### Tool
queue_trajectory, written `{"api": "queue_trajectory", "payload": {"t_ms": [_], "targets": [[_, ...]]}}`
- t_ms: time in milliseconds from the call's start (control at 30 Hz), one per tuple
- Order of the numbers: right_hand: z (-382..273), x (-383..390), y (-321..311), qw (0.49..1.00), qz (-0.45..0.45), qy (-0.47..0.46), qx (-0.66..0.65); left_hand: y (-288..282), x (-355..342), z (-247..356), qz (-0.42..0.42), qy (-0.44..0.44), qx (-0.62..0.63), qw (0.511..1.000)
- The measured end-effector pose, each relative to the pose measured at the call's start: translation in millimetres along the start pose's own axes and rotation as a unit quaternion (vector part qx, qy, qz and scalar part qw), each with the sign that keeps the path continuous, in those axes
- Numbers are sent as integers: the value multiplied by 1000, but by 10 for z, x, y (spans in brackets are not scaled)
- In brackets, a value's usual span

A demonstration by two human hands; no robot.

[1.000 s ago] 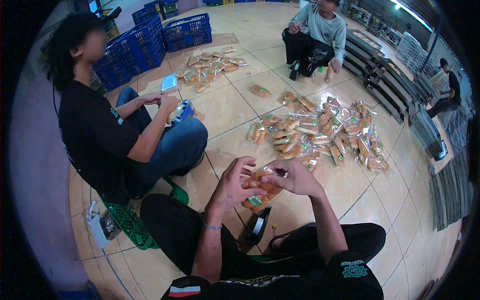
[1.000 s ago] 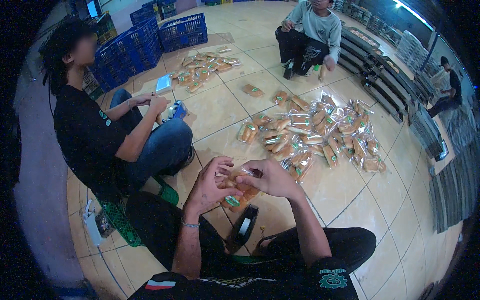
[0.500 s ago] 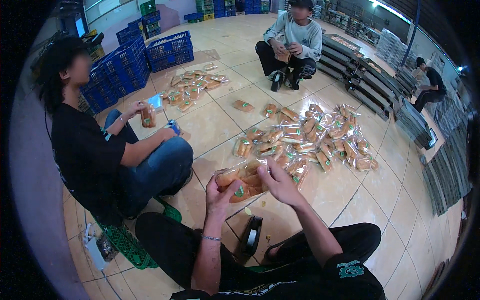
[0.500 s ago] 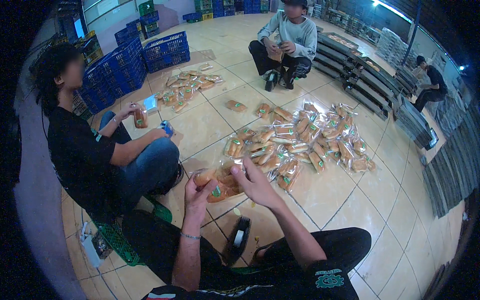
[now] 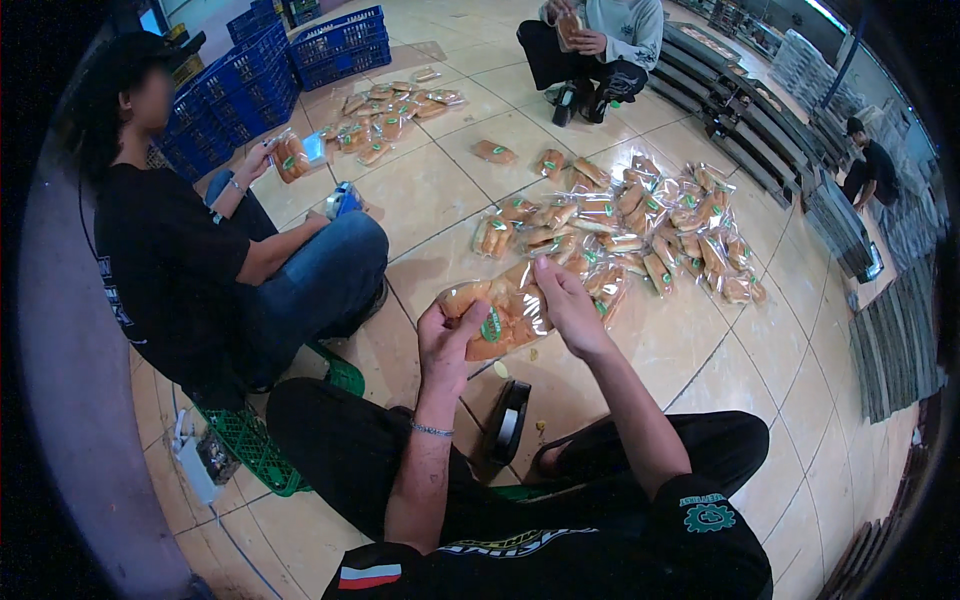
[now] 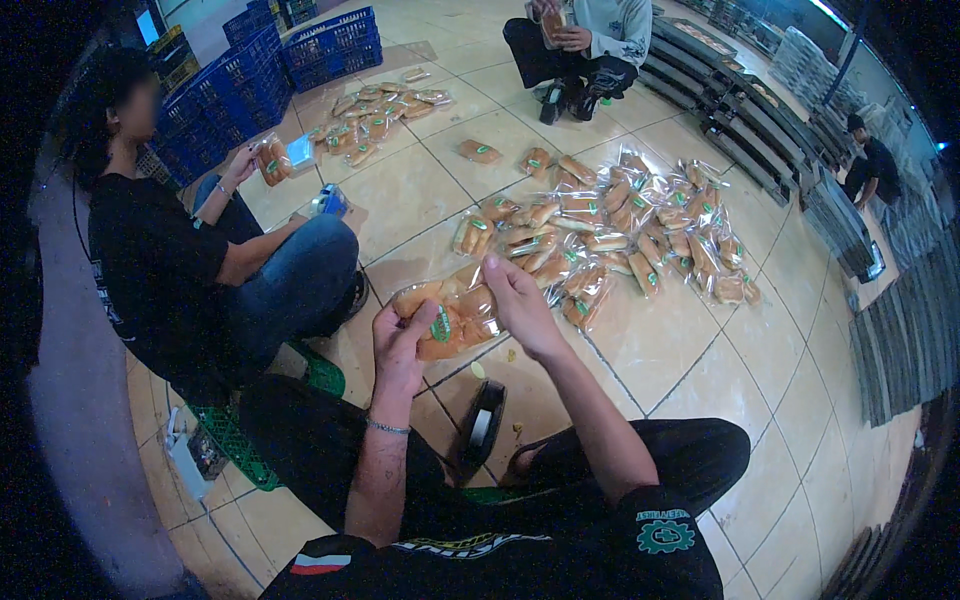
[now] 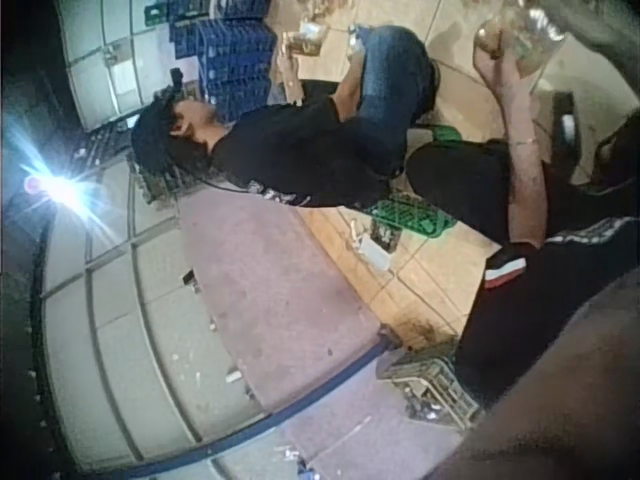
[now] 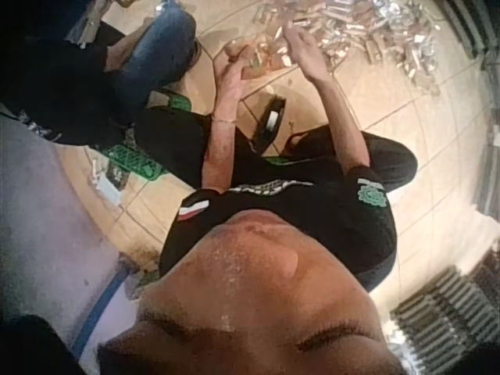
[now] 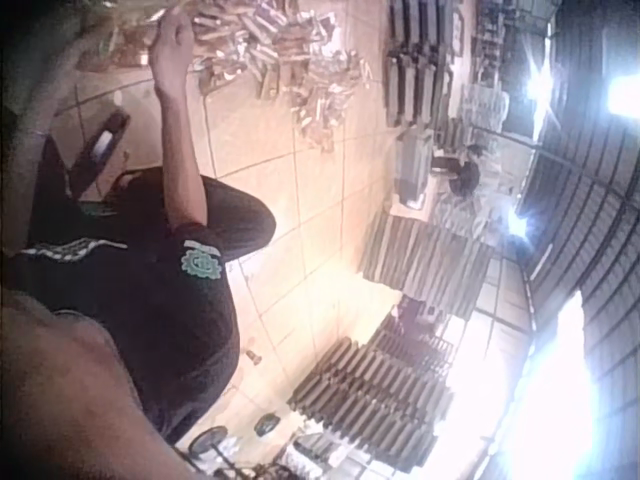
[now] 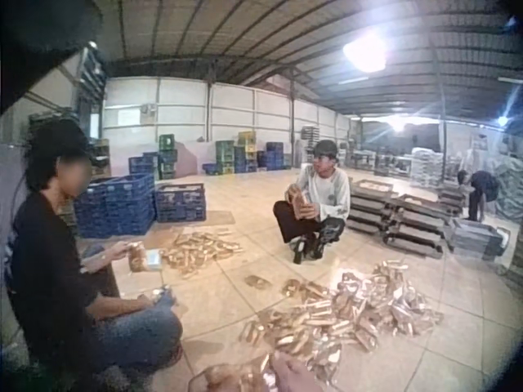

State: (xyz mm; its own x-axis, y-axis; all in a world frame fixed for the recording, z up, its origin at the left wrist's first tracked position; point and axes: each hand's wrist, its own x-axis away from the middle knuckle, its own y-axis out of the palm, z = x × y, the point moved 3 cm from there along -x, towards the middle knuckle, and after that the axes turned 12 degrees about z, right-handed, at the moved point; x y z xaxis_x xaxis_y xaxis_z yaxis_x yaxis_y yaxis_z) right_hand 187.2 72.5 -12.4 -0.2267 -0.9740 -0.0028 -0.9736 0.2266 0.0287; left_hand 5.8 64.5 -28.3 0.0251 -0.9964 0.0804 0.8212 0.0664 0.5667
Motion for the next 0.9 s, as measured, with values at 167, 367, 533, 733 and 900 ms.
{"api": "queue_trajectory", "payload": {"t_ms": [167,367,533,733,900], "targets": [[351,-115,-68,980,-142,-19,140,-292,-90,-46,106,6,-97,990],[990,-578,-439,640,-652,-17,406,-456,-191,318,196,62,-54,977],[62,-1037,-118,964,-34,162,-208,-551,-176,171,221,35,-64,973],[556,-1191,-763,978,32,61,199,-218,-304,-322,125,-110,-121,979],[1638,-668,-1452,923,4,309,229,-109,-342,-466,85,-119,-123,982]]}}
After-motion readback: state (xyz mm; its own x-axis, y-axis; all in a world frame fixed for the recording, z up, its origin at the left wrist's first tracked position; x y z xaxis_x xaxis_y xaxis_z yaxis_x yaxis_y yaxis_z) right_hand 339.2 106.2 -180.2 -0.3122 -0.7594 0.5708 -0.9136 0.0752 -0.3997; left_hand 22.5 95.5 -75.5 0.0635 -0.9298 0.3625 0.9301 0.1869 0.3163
